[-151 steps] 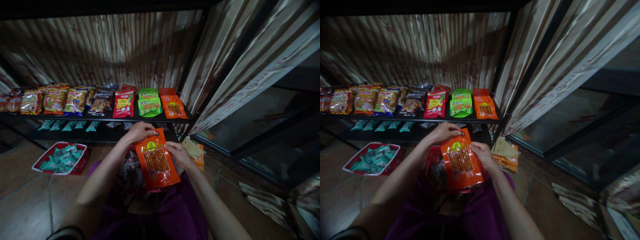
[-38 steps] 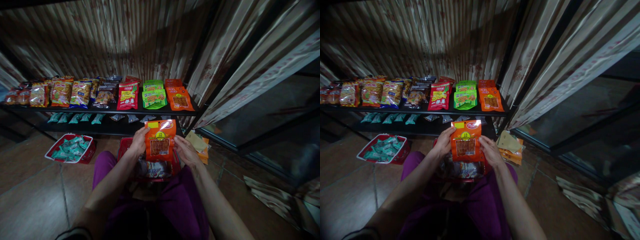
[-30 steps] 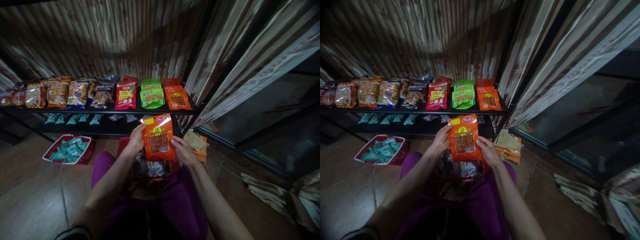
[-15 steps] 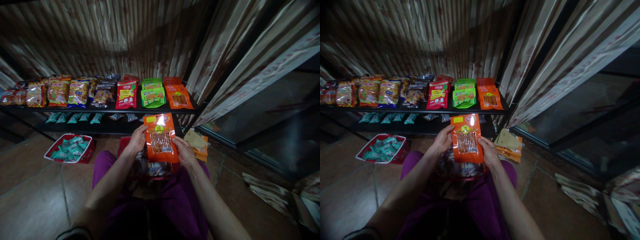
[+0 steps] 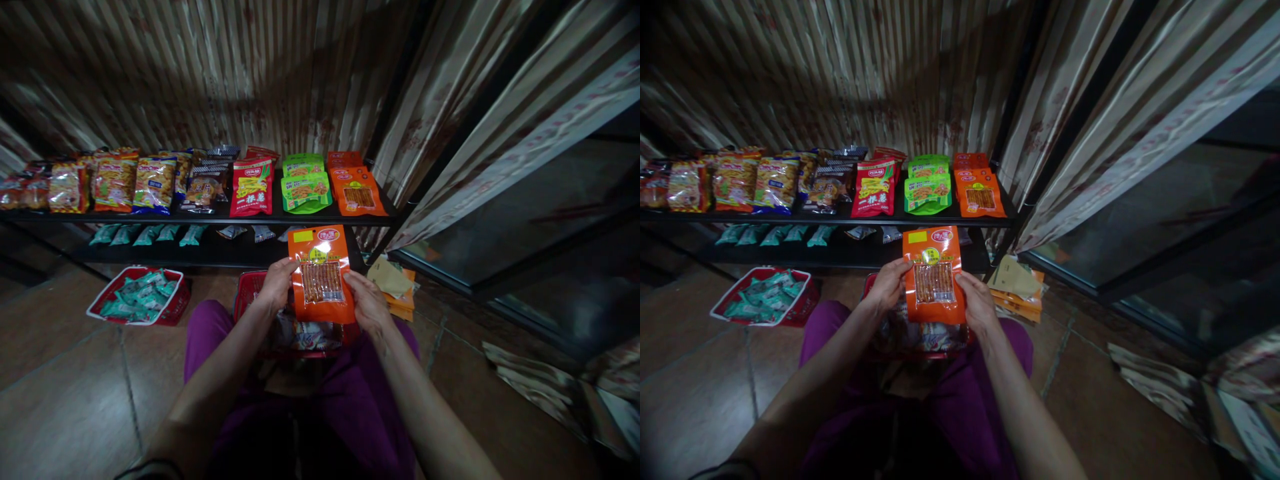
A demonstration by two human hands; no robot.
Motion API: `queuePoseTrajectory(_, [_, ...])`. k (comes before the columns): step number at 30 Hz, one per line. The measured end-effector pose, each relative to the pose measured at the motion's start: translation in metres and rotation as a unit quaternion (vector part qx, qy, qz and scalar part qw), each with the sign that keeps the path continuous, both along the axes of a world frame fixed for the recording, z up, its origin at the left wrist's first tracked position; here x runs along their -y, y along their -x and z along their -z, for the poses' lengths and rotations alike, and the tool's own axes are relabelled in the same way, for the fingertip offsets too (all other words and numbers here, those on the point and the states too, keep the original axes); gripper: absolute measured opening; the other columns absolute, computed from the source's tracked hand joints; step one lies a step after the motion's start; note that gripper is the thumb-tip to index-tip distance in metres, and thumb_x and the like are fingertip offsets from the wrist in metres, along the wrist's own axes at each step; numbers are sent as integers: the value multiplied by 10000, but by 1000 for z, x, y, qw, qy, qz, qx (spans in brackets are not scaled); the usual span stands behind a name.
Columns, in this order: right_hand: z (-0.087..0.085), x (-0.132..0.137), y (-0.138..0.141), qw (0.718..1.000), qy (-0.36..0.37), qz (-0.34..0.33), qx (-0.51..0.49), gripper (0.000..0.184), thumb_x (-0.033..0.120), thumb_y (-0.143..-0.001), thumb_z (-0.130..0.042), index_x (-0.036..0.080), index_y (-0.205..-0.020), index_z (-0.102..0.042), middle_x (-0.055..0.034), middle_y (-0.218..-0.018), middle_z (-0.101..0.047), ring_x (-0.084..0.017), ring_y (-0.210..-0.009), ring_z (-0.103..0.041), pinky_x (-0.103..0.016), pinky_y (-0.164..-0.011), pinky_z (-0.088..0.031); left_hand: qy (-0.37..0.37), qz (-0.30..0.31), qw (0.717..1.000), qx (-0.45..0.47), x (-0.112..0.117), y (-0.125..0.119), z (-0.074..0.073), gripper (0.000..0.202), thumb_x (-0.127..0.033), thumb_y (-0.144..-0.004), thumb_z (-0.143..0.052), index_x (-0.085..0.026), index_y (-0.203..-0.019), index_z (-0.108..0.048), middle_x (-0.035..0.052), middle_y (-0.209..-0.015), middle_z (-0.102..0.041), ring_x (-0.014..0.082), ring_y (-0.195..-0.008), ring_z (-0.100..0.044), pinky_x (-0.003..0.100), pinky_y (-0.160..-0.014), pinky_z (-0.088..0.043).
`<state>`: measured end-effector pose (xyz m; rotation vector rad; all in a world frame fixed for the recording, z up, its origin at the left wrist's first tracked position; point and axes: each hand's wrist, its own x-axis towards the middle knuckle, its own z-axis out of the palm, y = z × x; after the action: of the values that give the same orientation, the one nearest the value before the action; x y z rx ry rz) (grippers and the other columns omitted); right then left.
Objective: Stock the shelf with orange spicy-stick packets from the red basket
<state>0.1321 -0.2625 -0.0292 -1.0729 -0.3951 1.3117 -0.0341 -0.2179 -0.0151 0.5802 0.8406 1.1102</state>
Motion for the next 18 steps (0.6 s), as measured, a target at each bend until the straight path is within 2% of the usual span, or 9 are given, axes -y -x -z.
queuePoseTrajectory(5, [0, -1, 1, 1000, -7, 2, -5, 237, 213, -498, -807, 194, -707, -696, 8, -680, -726, -133, -595, -661, -221, -570, -556, 7, -1, 1000, 15, -1, 0, 0, 78, -139, -708, -633, -107, -780, -635, 52, -678, -679, 124, -559, -614, 238, -611, -493])
queuePoseTrajectory(10, [3, -4, -1, 1000, -11, 15, -11, 214, 192, -512, -792, 191, -698, -685, 14, -671, -723, -129, -591, -660, -212, -568, -553, 9, 14, 1000, 21, -1, 4, 5, 67, -142, -735, -615, -112, -795, -620, 39, -680, -666, 105, -548, -602, 215, -579, -492])
queuePoseTrajectory(18, [2, -13, -2, 999, -10, 35, -13, 182, 170, -572, -746, 188, -742, -683, 16, -680, -721, -135, -583, -655, -237, -567, -556, -7, 68, 998, 14, 14, 4, 11, 199, -112, -668, -622, -118, -867, -636, 58, -768, -692, 126, -631, -635, 236, -646, -507])
